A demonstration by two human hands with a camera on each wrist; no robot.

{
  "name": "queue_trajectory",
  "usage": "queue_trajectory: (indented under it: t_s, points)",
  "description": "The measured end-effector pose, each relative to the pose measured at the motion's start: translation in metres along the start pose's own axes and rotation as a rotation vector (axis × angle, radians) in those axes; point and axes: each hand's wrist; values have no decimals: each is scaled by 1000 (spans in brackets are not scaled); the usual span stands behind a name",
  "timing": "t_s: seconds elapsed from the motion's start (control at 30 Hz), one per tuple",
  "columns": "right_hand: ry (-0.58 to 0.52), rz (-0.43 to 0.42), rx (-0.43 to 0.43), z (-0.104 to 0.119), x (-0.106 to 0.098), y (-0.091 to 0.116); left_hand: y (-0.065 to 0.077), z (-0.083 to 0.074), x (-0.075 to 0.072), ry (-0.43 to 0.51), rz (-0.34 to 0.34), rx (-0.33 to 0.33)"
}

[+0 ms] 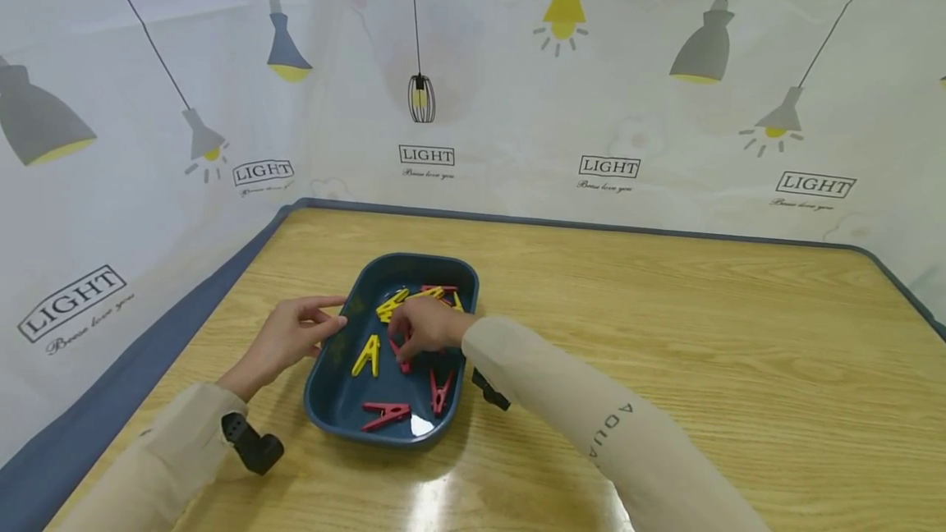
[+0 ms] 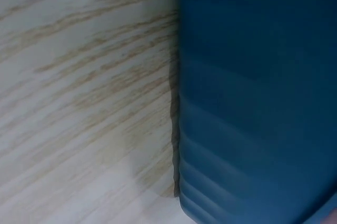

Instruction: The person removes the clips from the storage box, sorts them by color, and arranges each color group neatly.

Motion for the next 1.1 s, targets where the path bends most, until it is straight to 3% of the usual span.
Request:
queue_trajectory:
  t_s: [0.2, 0.47, 0.77, 1.1]
  points:
    - [22, 7, -54, -1, -3, 1, 0, 0, 0, -2, 0, -4]
    - [16, -20, -39, 0, -4, 5, -1, 0, 0, -6, 3, -10]
    - [33, -26, -80, -3, -2, 8, -1, -2, 1, -9, 5, -14]
    - [-48, -43, -128, -1, -12, 23, 1, -3, 0, -2, 3, 12]
Point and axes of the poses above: each hand's wrist, its own y-axis away from the middle knuckle, its own x-axis out of the palm, z = x × y, and after that the axes turned 6 degrees about -y, right-handed
